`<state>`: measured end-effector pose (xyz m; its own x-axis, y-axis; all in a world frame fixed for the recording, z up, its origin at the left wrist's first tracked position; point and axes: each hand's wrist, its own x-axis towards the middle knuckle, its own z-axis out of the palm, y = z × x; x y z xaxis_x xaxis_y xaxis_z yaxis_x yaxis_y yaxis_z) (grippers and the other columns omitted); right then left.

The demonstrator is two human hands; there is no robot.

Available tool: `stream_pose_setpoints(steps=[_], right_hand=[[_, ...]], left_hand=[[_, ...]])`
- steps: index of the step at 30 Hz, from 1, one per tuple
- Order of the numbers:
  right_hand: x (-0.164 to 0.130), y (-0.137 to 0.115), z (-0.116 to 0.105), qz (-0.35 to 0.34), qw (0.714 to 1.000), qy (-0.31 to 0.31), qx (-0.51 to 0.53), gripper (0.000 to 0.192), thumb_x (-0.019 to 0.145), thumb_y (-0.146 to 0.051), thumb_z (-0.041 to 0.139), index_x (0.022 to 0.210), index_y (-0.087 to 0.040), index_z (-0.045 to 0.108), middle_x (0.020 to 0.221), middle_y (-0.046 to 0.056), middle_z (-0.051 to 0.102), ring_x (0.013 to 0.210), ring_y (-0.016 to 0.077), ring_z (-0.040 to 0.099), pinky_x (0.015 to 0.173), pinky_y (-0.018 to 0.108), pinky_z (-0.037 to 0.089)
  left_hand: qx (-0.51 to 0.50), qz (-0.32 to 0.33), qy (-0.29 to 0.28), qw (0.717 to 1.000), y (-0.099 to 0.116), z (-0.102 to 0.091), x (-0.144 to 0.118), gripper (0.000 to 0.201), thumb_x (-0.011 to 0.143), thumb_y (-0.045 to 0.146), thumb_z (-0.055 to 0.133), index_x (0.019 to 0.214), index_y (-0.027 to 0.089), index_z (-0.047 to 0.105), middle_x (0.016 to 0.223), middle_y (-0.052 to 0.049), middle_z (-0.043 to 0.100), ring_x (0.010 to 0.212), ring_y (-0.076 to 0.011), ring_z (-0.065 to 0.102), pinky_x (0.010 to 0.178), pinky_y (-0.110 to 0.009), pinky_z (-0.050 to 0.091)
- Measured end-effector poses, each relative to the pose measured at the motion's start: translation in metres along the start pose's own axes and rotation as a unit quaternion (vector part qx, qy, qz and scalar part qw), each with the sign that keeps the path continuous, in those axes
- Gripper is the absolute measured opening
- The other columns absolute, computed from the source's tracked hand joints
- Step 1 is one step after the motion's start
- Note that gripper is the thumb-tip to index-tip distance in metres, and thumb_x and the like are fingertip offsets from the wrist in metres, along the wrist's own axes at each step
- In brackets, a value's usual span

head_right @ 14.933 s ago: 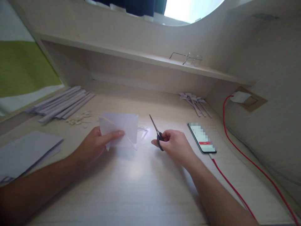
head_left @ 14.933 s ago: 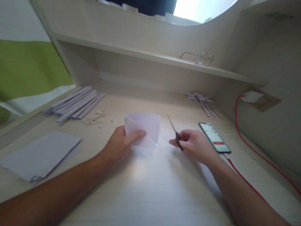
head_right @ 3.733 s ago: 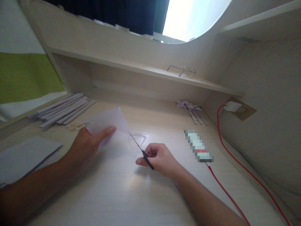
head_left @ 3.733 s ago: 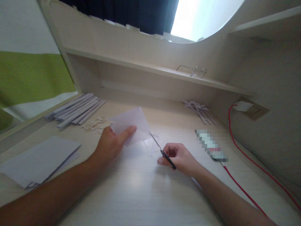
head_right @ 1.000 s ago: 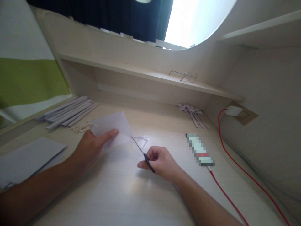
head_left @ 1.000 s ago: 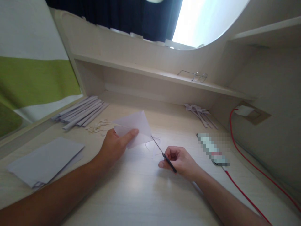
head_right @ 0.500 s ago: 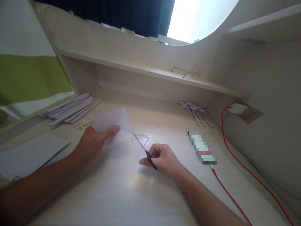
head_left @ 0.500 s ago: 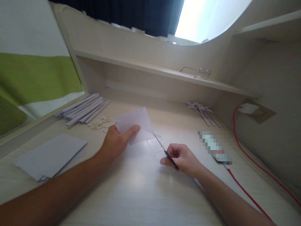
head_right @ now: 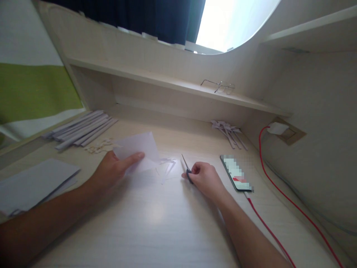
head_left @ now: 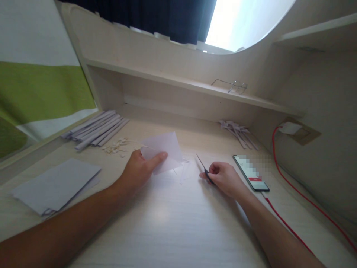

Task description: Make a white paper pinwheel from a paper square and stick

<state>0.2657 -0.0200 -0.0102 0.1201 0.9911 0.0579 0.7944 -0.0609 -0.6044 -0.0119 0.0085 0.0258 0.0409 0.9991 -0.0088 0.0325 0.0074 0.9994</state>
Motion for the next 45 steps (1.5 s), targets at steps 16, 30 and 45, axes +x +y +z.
stream_pose_setpoints(steps=[16, 30, 45], right_hand=[[-0.024, -0.031, 0.002, -0.098, 0.976, 0.025, 0.194, 0.014, 0.087, -0.033, 0.071, 0.090, -0.021, 0.065, 0.072, 0.000, 0.066, 0.062, 0.0151, 0.059, 0.057, 0.028, 0.044], [-0.039, -0.043, 0.016, -0.140, 0.928, -0.094, 0.331, 0.005, 0.087, -0.023, 0.072, 0.091, -0.019, 0.075, 0.087, 0.005, 0.073, 0.081, 0.0178, 0.068, 0.075, 0.032, 0.056], [-0.038, -0.043, 0.018, -0.137, 0.930, -0.102, 0.325, 0.004, 0.087, -0.022, 0.070, 0.085, -0.019, 0.072, 0.082, 0.004, 0.070, 0.075, 0.0171, 0.066, 0.072, 0.032, 0.059]], left_hand=[[-0.004, -0.033, -0.112, 0.993, -0.009, 0.008, -0.009, 0.024, 0.074, 0.040, 0.076, 0.079, 0.016, 0.074, 0.074, -0.003, 0.075, 0.063, -0.0182, 0.066, 0.059, -0.027, 0.050], [-0.012, -0.041, -0.193, 0.980, -0.020, 0.009, -0.007, 0.021, 0.077, 0.037, 0.073, 0.080, 0.016, 0.072, 0.072, -0.003, 0.071, 0.061, -0.0170, 0.062, 0.057, -0.026, 0.046], [-0.014, -0.039, -0.195, 0.980, -0.022, 0.009, -0.006, 0.022, 0.076, 0.039, 0.073, 0.078, 0.017, 0.074, 0.071, -0.002, 0.072, 0.060, -0.0169, 0.062, 0.055, -0.026, 0.046]])
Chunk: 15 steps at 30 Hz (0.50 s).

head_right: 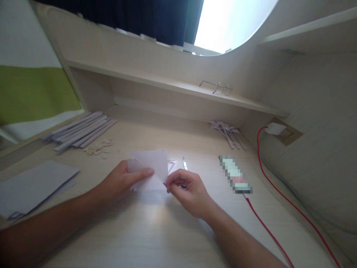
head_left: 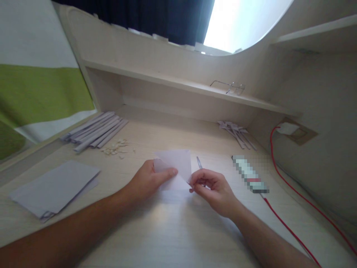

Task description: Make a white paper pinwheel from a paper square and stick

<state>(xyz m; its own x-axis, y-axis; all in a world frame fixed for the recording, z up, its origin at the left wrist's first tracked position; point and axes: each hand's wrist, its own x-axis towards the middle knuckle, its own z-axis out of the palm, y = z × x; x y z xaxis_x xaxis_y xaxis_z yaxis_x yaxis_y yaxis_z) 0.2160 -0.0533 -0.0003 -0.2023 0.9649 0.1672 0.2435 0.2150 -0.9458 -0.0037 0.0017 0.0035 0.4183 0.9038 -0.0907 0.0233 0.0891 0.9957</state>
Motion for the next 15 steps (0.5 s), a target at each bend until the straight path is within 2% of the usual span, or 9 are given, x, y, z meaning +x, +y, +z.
stream_pose_setpoints(steps=[5, 15], right_hand=[[0.0016, -0.0025, -0.0011, 0.004, 1.000, -0.004, -0.001, 0.008, 0.085, -0.016, 0.067, 0.086, -0.019, 0.074, 0.083, 0.005, 0.073, 0.078, 0.0183, 0.068, 0.075, 0.032, 0.057], [0.0001, -0.0059, 0.0003, 0.012, 0.999, 0.004, -0.031, 0.011, 0.082, -0.013, 0.069, 0.084, -0.020, 0.078, 0.082, 0.003, 0.075, 0.077, 0.0170, 0.067, 0.072, 0.029, 0.051]], left_hand=[[-0.013, -0.007, 0.002, 1.000, 0.0026, 0.0004, -0.0003, 0.022, 0.076, 0.039, 0.075, 0.075, 0.018, 0.073, 0.067, -0.001, 0.070, 0.057, -0.0148, 0.060, 0.053, -0.024, 0.044], [0.042, -0.008, 0.016, 0.999, -0.0026, -0.0034, -0.0006, 0.021, 0.080, 0.038, 0.072, 0.076, 0.018, 0.072, 0.066, 0.001, 0.068, 0.056, -0.0139, 0.057, 0.051, -0.023, 0.042]])
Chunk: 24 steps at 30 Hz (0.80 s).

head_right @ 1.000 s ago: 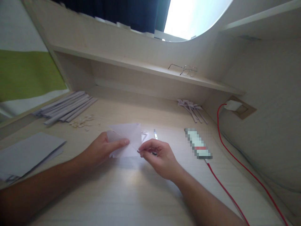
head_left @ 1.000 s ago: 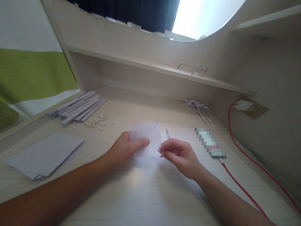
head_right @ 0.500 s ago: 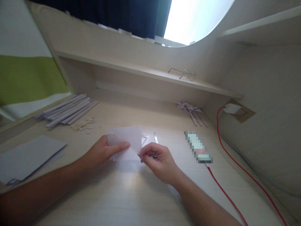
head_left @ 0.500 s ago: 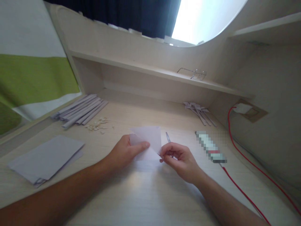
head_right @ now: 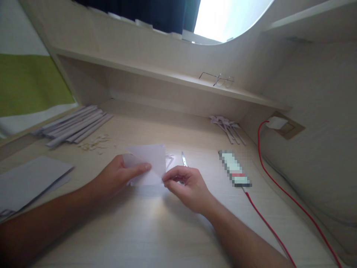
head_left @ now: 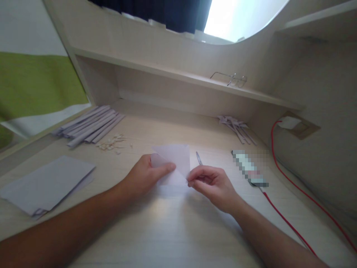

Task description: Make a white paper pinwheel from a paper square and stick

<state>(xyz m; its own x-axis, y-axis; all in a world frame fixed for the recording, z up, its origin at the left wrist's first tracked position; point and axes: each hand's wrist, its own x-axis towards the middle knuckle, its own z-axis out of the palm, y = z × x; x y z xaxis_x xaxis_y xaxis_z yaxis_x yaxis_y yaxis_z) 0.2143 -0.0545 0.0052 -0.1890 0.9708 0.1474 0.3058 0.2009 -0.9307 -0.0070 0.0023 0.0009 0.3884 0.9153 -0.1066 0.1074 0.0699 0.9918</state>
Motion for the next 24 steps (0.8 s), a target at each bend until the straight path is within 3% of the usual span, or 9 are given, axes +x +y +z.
stream_pose_setpoints(steps=[4, 9, 16, 20, 22, 24], right_hand=[[0.001, 0.003, 0.001, -0.018, 1.000, 0.005, 0.002, 0.008, 0.083, -0.014, 0.070, 0.084, -0.019, 0.076, 0.081, 0.003, 0.074, 0.076, 0.0167, 0.066, 0.071, 0.029, 0.052], [-0.002, 0.007, 0.000, -0.090, 0.996, 0.019, -0.017, 0.007, 0.087, -0.017, 0.070, 0.093, -0.020, 0.073, 0.084, 0.004, 0.074, 0.078, 0.0173, 0.068, 0.070, 0.030, 0.053], [-0.004, 0.002, -0.001, -0.138, 0.988, 0.011, -0.072, 0.010, 0.087, -0.012, 0.070, 0.089, -0.021, 0.074, 0.085, 0.002, 0.075, 0.079, 0.0156, 0.068, 0.074, 0.029, 0.052], [-0.001, 0.004, -0.008, -0.094, 0.993, 0.064, -0.038, 0.011, 0.087, -0.019, 0.072, 0.098, -0.022, 0.073, 0.094, 0.004, 0.073, 0.081, 0.0165, 0.067, 0.072, 0.030, 0.053], [0.001, 0.006, -0.011, -0.062, 0.993, 0.105, 0.002, 0.020, 0.087, -0.024, 0.075, 0.106, -0.023, 0.070, 0.097, 0.004, 0.072, 0.077, 0.0155, 0.065, 0.068, 0.029, 0.053], [0.003, 0.007, -0.012, -0.046, 0.993, 0.105, 0.031, 0.024, 0.085, -0.028, 0.078, 0.107, -0.023, 0.070, 0.095, 0.004, 0.072, 0.075, 0.0150, 0.065, 0.067, 0.029, 0.052]], left_hand=[[-0.015, 0.008, -0.013, 1.000, 0.001, 0.001, 0.000, 0.021, 0.079, 0.037, 0.072, 0.082, 0.016, 0.073, 0.072, -0.001, 0.071, 0.061, -0.0154, 0.061, 0.056, -0.025, 0.045], [-0.018, 0.000, -0.026, 1.000, 0.003, 0.001, 0.001, 0.027, 0.078, 0.036, 0.071, 0.090, 0.013, 0.074, 0.080, -0.005, 0.075, 0.067, -0.0184, 0.065, 0.061, -0.027, 0.048], [0.012, 0.006, -0.022, 1.000, -0.001, -0.001, 0.004, 0.023, 0.078, 0.036, 0.071, 0.084, 0.014, 0.074, 0.074, -0.003, 0.072, 0.063, -0.0171, 0.063, 0.057, -0.026, 0.046], [0.018, -0.007, -0.042, 0.999, 0.002, 0.000, 0.002, 0.023, 0.078, 0.035, 0.071, 0.089, 0.015, 0.074, 0.077, -0.003, 0.073, 0.063, -0.0160, 0.062, 0.057, -0.025, 0.046], [0.030, -0.017, -0.083, 0.996, 0.004, 0.002, 0.000, 0.022, 0.077, 0.033, 0.071, 0.089, 0.015, 0.074, 0.075, -0.002, 0.073, 0.061, -0.0148, 0.060, 0.056, -0.024, 0.045], [0.059, -0.028, -0.132, 0.989, 0.005, 0.003, -0.003, 0.020, 0.077, 0.031, 0.071, 0.086, 0.014, 0.074, 0.071, -0.001, 0.070, 0.058, -0.0134, 0.058, 0.054, -0.023, 0.042]])
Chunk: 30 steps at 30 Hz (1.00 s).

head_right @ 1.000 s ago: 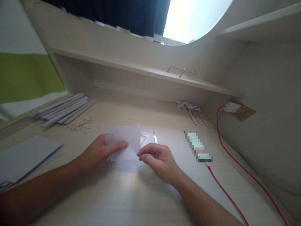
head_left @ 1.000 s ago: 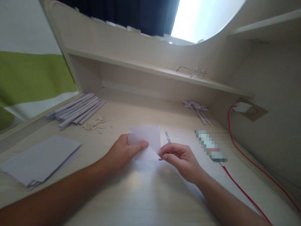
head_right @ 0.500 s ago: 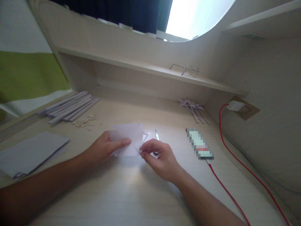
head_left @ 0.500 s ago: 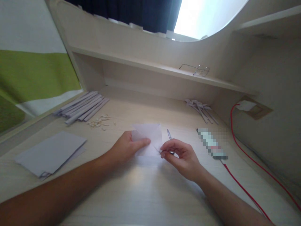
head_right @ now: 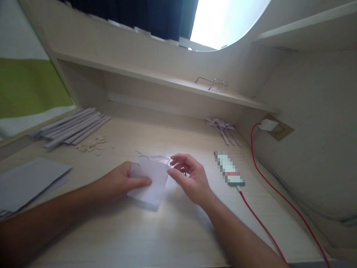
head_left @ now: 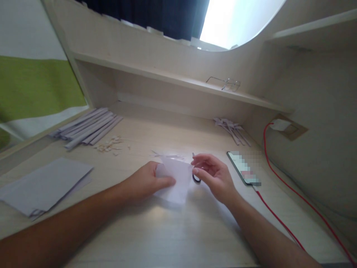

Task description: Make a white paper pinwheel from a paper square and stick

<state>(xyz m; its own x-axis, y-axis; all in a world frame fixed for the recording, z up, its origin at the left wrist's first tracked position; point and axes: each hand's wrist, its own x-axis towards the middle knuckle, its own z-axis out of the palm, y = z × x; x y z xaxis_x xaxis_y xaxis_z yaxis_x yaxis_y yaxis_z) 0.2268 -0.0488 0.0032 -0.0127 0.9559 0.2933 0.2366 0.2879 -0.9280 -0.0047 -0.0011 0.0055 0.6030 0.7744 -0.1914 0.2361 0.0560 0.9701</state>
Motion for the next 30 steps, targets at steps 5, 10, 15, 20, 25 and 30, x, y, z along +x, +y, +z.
stream_pose_setpoints(steps=[5, 10, 15, 20, 25, 30], right_hand=[[0.000, 0.000, 0.004, 0.027, 0.999, -0.040, -0.006, 0.013, 0.086, -0.030, 0.077, 0.082, -0.018, 0.072, 0.075, 0.002, 0.069, 0.068, 0.0129, 0.060, 0.062, 0.025, 0.047], [0.001, 0.000, 0.003, 0.060, 0.997, -0.036, 0.031, 0.015, 0.085, -0.030, 0.076, 0.079, -0.017, 0.071, 0.068, 0.000, 0.066, 0.061, 0.0112, 0.058, 0.057, 0.024, 0.045], [0.003, 0.002, 0.002, 0.072, 0.997, -0.032, 0.023, 0.017, 0.085, -0.031, 0.076, 0.076, -0.017, 0.070, 0.066, -0.001, 0.066, 0.059, 0.0112, 0.059, 0.057, 0.024, 0.045], [0.002, 0.003, 0.002, 0.093, 0.994, -0.049, 0.031, 0.017, 0.084, -0.031, 0.077, 0.076, -0.018, 0.069, 0.068, 0.000, 0.067, 0.061, 0.0121, 0.061, 0.059, 0.025, 0.047], [0.002, 0.000, 0.002, 0.097, 0.992, -0.077, 0.014, 0.017, 0.084, -0.032, 0.076, 0.077, -0.017, 0.072, 0.068, 0.001, 0.068, 0.062, 0.0127, 0.061, 0.061, 0.025, 0.048], [0.005, -0.001, 0.001, 0.079, 0.994, -0.049, 0.060, 0.013, 0.086, -0.030, 0.071, 0.083, -0.017, 0.075, 0.069, 0.001, 0.069, 0.062, 0.0128, 0.065, 0.061, 0.026, 0.052]], left_hand=[[0.009, -0.024, -0.040, 0.999, -0.001, 0.001, -0.001, 0.022, 0.077, 0.032, 0.072, 0.085, 0.012, 0.074, 0.074, -0.004, 0.071, 0.060, -0.0138, 0.058, 0.056, -0.023, 0.041], [-0.021, -0.014, -0.026, 0.999, -0.003, -0.004, 0.002, 0.030, 0.079, 0.037, 0.073, 0.092, 0.010, 0.076, 0.084, -0.009, 0.075, 0.068, -0.0178, 0.064, 0.063, -0.027, 0.045], [-0.026, 0.016, 0.035, 0.999, -0.002, -0.007, 0.003, 0.030, 0.078, 0.040, 0.075, 0.087, 0.011, 0.075, 0.079, -0.007, 0.073, 0.066, -0.0172, 0.062, 0.061, -0.027, 0.044], [0.017, 0.023, 0.058, 0.998, 0.001, -0.011, 0.001, 0.030, 0.080, 0.042, 0.073, 0.082, 0.012, 0.076, 0.076, -0.005, 0.071, 0.064, -0.0159, 0.059, 0.058, -0.026, 0.041], [0.016, 0.009, 0.028, 0.999, 0.002, -0.011, 0.002, 0.031, 0.078, 0.042, 0.073, 0.080, 0.011, 0.075, 0.074, -0.006, 0.070, 0.063, -0.0165, 0.058, 0.059, -0.026, 0.040], [-0.010, 0.001, 0.020, 1.000, 0.000, -0.012, 0.005, 0.030, 0.075, 0.040, 0.074, 0.081, 0.011, 0.075, 0.073, -0.006, 0.070, 0.061, -0.0172, 0.058, 0.058, -0.027, 0.039]])
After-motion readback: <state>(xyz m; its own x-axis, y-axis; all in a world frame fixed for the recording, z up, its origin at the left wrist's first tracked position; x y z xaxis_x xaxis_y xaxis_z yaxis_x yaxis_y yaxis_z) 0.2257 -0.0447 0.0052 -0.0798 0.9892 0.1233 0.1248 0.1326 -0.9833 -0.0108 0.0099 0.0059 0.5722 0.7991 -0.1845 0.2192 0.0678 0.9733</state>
